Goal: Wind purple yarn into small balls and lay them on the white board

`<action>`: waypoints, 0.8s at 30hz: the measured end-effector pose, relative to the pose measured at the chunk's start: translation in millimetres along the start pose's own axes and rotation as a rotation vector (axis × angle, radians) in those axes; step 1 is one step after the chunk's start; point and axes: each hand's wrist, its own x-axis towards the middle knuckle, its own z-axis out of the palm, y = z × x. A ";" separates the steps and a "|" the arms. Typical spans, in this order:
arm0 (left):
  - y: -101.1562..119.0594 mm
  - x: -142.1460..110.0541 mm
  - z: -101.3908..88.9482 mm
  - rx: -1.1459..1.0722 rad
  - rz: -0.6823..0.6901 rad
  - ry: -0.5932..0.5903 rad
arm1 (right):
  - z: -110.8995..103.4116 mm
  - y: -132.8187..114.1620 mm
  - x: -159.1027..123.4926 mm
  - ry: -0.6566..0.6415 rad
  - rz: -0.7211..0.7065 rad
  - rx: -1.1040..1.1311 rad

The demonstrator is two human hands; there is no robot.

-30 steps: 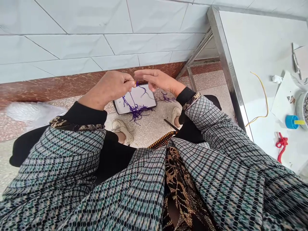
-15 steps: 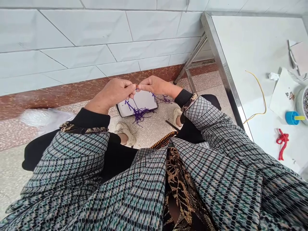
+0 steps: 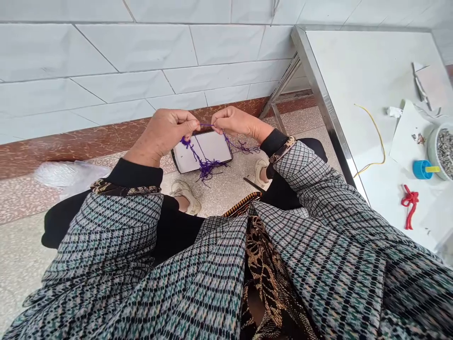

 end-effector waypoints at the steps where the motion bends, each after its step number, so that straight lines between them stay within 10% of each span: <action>1: 2.6 -2.3 -3.4 -0.023 -0.023 0.046 | -5.0 -4.5 -2.3 0.023 0.023 -0.006; 7: -8.1 -14.6 -33.0 -0.091 -0.092 0.272 | -37.5 -33.2 -26.0 0.206 0.166 -0.027; 15: -59.3 -10.8 -41.6 -0.101 -0.082 0.272 | -38.1 -37.9 -36.2 0.229 0.092 -0.170; 24: -32.5 -15.6 -39.8 0.038 -0.331 0.368 | -44.7 -36.9 -39.1 0.295 0.096 -0.376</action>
